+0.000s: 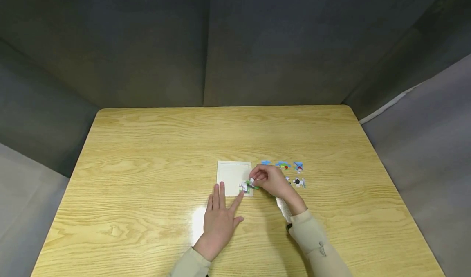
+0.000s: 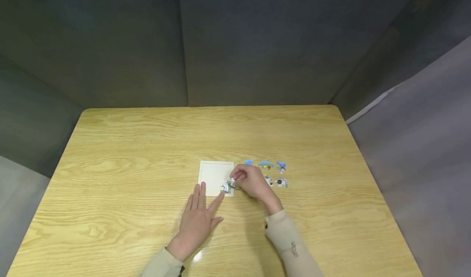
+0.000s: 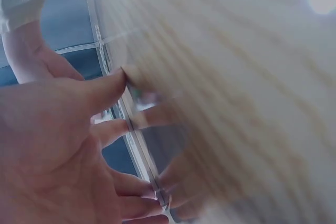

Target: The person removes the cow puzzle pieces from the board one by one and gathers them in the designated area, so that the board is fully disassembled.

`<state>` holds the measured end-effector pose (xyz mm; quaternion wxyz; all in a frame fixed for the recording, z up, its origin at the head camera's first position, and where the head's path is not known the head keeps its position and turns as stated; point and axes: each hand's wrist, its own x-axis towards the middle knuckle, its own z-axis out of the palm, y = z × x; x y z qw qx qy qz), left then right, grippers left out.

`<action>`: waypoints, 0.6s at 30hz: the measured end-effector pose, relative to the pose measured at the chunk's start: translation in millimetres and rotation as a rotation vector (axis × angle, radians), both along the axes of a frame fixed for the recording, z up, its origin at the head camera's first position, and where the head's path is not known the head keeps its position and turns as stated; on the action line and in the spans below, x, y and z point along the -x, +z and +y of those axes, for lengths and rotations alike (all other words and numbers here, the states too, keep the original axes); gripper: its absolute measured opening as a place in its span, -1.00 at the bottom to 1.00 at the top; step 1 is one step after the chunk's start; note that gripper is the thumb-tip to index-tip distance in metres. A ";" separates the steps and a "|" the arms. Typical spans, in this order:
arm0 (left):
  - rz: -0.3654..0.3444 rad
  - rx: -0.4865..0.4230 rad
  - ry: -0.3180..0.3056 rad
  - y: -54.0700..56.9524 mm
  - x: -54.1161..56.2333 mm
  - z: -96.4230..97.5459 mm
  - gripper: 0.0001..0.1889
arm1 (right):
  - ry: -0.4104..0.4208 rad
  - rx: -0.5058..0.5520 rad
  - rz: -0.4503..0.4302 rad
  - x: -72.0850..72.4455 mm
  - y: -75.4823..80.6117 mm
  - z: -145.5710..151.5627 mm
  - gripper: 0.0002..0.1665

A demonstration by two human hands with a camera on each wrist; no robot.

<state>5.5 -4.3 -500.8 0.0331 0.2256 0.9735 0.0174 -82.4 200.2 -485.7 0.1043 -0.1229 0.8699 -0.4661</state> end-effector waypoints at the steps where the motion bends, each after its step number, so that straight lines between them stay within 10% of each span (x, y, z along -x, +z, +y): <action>1: 0.003 0.000 -0.001 -0.2 -0.2 0.0 -0.28 | -0.005 -0.002 -0.002 -0.9 -0.1 5.1 -0.82; 18: 0.078 0.004 -0.014 -1.6 -1.8 -1.6 -0.29 | -0.125 -0.078 0.004 -26.6 -5.7 75.6 -0.84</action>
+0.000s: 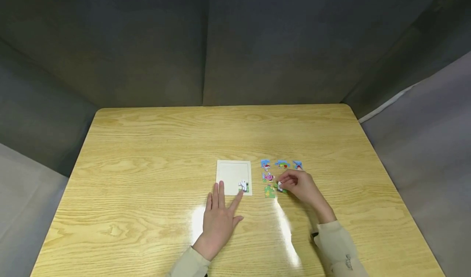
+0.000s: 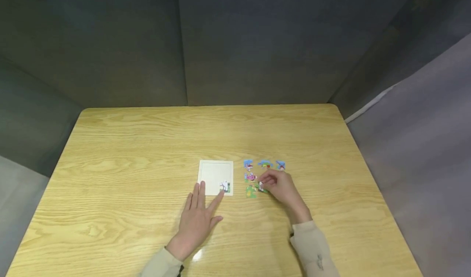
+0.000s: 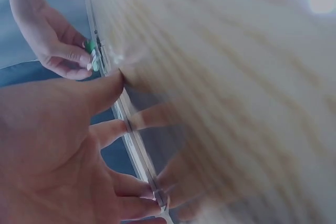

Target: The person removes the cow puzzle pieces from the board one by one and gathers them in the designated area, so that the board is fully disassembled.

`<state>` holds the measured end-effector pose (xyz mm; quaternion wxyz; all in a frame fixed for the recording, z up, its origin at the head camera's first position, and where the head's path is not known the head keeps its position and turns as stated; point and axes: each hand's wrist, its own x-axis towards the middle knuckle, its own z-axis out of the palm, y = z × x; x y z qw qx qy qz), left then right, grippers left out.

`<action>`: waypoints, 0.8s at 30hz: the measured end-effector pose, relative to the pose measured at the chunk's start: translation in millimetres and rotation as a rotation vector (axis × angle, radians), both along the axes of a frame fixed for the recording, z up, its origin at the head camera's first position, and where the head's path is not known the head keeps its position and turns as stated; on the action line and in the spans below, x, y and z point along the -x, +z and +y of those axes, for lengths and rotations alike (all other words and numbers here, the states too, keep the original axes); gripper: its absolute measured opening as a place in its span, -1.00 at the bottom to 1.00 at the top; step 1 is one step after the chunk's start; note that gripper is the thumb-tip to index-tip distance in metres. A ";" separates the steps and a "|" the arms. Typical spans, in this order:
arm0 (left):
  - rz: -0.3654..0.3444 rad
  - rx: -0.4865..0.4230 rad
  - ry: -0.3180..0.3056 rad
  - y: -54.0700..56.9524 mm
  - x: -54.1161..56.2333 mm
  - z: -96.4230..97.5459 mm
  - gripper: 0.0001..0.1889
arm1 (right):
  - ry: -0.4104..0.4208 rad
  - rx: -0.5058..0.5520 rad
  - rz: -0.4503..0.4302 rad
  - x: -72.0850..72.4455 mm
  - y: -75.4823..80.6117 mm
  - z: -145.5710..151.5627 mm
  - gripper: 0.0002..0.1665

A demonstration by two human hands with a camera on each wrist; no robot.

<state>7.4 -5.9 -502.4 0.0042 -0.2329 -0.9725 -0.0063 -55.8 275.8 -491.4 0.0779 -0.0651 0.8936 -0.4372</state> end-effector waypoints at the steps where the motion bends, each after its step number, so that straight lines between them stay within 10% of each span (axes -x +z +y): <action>1: 0.004 0.002 -0.002 0.0 0.0 0.0 -0.29 | -0.004 -0.003 -0.004 -1.6 -0.6 1.4 -0.84; 24: -0.011 0.004 0.004 -2.5 0.3 0.5 -0.29 | -0.010 -0.098 0.058 -14.8 -4.0 8.9 -0.85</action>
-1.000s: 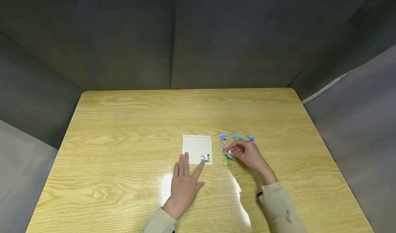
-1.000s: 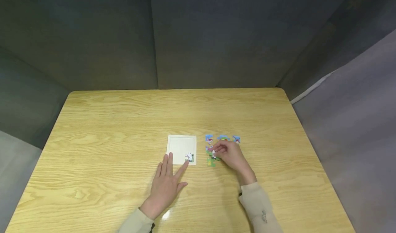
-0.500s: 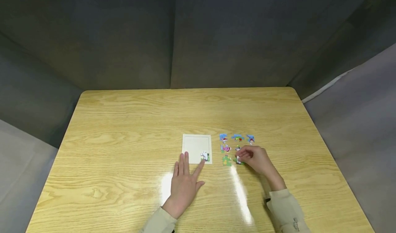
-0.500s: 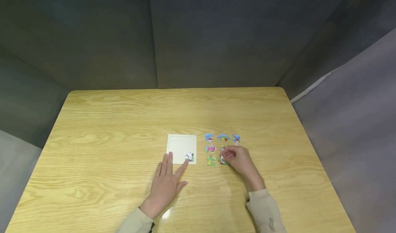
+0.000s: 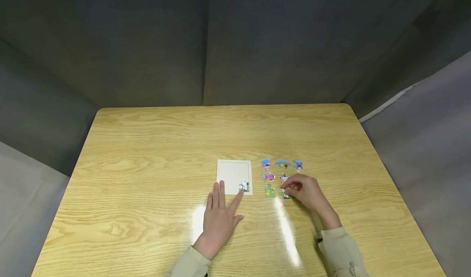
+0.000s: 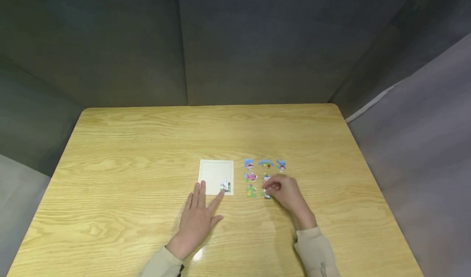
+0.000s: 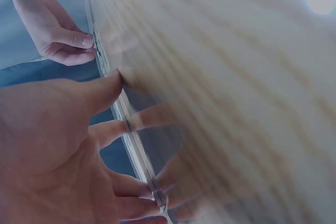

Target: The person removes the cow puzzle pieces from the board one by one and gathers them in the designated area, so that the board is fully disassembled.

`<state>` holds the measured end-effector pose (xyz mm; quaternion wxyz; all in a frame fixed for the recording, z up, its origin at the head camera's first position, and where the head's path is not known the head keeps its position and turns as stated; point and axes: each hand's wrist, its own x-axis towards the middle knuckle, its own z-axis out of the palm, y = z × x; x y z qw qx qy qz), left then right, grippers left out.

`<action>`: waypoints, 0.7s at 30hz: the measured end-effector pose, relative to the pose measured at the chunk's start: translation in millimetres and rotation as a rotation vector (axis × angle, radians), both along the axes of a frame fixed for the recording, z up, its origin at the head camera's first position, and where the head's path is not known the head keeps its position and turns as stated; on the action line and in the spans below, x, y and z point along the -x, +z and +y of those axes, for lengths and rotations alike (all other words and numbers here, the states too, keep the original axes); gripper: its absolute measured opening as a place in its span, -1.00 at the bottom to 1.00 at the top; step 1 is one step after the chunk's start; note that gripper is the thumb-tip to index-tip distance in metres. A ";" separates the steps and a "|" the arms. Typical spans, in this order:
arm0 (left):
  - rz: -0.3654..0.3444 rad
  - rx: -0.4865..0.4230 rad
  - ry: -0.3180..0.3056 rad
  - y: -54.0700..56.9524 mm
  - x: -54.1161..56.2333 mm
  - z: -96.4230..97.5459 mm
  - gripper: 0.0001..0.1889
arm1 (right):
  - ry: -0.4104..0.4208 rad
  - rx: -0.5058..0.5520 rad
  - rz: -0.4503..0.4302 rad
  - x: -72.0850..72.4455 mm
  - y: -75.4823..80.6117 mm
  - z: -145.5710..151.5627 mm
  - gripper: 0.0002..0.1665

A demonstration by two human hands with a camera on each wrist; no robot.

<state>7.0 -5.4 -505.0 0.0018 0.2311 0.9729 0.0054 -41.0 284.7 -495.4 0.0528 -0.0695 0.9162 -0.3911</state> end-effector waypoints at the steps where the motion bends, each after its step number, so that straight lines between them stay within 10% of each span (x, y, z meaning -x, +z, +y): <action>1: -0.002 -0.002 0.001 0.2 -0.2 -0.1 -0.28 | 0.004 0.009 0.009 -0.3 -0.1 -0.4 -0.85; 21: -0.043 -0.040 0.007 2.1 -0.3 1.8 -0.32 | 0.041 0.112 0.003 27.0 -0.6 -88.7 -0.86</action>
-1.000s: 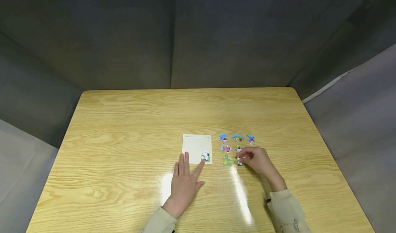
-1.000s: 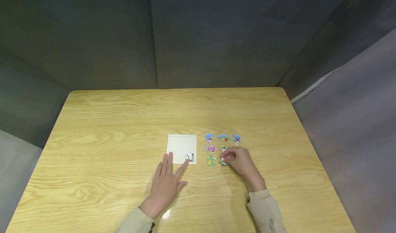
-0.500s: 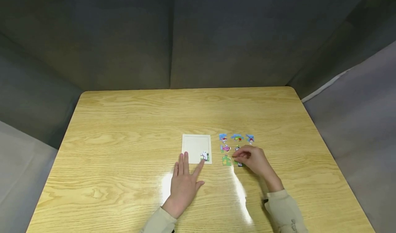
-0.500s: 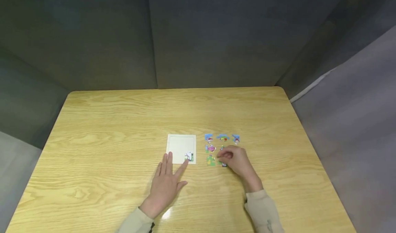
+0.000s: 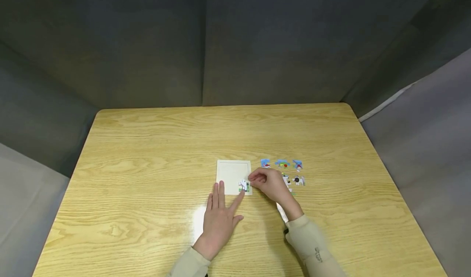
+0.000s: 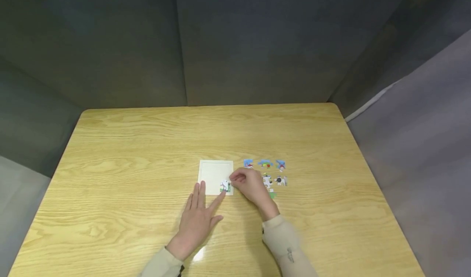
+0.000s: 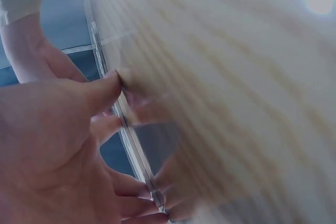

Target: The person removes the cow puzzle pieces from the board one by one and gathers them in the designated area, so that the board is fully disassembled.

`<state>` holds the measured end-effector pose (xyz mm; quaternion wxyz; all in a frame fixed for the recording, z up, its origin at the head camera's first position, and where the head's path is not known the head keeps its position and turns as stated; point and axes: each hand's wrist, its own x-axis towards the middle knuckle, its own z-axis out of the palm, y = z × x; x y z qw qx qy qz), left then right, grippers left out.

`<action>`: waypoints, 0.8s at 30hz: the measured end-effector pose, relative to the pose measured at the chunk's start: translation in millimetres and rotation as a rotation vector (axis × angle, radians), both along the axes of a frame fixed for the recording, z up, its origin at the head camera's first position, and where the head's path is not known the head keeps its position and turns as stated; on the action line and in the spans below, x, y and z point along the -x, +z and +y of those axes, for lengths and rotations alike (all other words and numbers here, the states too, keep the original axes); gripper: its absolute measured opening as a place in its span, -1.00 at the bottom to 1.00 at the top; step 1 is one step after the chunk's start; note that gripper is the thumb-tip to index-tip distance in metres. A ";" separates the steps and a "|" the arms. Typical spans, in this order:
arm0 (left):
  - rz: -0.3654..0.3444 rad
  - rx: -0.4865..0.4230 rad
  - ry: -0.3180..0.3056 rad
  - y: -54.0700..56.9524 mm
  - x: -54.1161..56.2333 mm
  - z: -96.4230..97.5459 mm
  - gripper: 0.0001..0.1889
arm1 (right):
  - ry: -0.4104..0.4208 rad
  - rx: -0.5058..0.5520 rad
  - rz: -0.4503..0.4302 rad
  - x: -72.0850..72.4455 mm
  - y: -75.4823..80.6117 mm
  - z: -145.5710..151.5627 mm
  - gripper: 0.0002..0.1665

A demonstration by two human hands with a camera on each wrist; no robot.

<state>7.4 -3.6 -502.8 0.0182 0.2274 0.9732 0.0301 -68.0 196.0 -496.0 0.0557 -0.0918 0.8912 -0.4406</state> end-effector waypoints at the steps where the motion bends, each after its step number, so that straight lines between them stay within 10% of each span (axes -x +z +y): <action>1: -0.002 -0.001 -0.003 -0.5 0.0 0.1 -0.33 | -0.008 -0.005 -0.006 0.9 0.1 -3.6 -0.86; 24: 0.009 0.048 -0.036 -1.6 1.8 0.4 -0.39 | -0.023 -0.049 -0.055 5.5 4.7 -25.7 -0.83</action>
